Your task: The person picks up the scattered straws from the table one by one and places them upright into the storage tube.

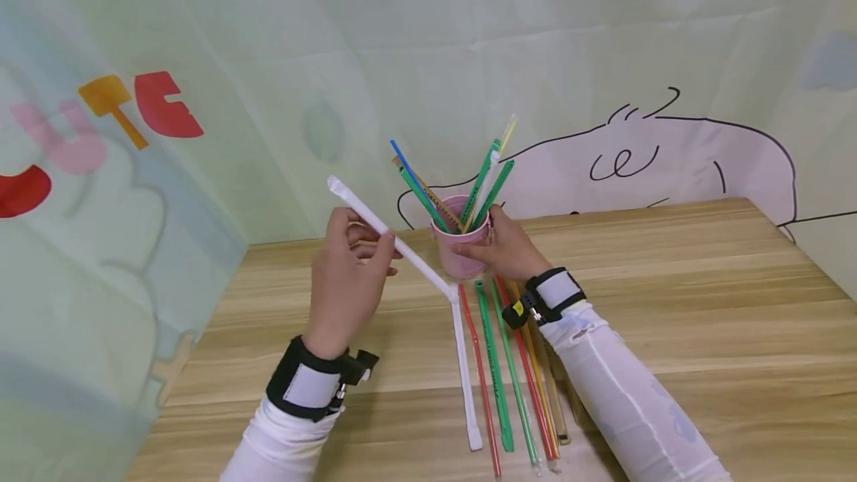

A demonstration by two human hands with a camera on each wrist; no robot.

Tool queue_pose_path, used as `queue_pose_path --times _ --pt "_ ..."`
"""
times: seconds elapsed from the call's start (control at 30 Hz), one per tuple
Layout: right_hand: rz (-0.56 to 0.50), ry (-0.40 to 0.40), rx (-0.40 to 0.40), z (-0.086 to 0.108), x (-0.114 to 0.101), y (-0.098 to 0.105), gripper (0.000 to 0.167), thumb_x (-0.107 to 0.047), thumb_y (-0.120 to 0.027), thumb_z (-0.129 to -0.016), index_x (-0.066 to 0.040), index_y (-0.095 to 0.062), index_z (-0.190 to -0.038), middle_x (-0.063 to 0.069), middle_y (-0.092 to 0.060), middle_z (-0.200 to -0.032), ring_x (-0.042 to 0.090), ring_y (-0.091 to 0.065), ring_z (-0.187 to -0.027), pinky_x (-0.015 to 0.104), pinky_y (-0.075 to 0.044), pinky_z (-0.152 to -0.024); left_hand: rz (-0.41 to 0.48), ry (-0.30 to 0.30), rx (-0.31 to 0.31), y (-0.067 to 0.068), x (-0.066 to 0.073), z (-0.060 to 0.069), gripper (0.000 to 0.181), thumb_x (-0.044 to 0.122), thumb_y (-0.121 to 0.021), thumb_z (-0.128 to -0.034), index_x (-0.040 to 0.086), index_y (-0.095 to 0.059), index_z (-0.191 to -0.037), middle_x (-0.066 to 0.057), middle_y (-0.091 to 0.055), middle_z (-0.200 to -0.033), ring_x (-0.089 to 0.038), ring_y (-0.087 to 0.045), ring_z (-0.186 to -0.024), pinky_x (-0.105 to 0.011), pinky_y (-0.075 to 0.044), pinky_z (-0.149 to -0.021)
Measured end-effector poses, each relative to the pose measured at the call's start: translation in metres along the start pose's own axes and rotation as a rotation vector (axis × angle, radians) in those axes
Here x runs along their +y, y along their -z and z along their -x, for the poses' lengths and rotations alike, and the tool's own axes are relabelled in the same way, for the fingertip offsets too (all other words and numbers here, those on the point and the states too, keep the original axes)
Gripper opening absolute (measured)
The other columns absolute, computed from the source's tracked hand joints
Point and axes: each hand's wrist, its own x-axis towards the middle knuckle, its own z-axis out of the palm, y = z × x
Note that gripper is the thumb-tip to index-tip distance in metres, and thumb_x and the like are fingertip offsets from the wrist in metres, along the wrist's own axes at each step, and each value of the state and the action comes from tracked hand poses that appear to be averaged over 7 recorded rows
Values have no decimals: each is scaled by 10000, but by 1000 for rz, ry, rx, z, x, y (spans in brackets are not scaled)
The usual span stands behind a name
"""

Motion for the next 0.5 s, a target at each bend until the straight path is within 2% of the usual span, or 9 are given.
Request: queue_pose_path --times 0.17,0.27,0.4,0.5 --pt "-9 -8 -2 0 -1 0 785 -275 -816 -907 -67 -374 -1522 178 -551 -1473 344 -507 -1406 558 -382 -1199 110 -16 65 7 4 -10 277 114 -628 -1030 15 -480 -1243 -153 -712 -1047 -88 -752 -760 -293 -636 -629" --pt "-6 -19 0 1 -2 0 770 -253 -809 -912 -61 -374 -1518 183 -550 -1472 347 -501 -1411 555 -378 -1203 158 -39 94 9 4 -18 261 129 -617 -1040 6 -490 -1231 -165 -720 -1037 -48 -746 -747 -303 -637 -630" --pt "10 -25 3 2 -2 0 748 -240 -803 -914 -41 -383 -1499 194 -554 -1457 355 -499 -1406 560 -380 -1197 193 -69 130 8 5 -27 243 146 -615 -1045 1 -512 -1210 -167 -748 -1036 -75 -764 -770 -329 -642 -642" --pt "10 -21 3 1 -2 0 759 -281 -810 -910 -51 -388 -1498 187 -555 -1456 350 -499 -1403 560 -382 -1194 200 -82 155 6 8 -32 238 158 -624 -1042 5 -533 -1201 -160 -769 -1042 -163 -786 -809 -342 -644 -656"
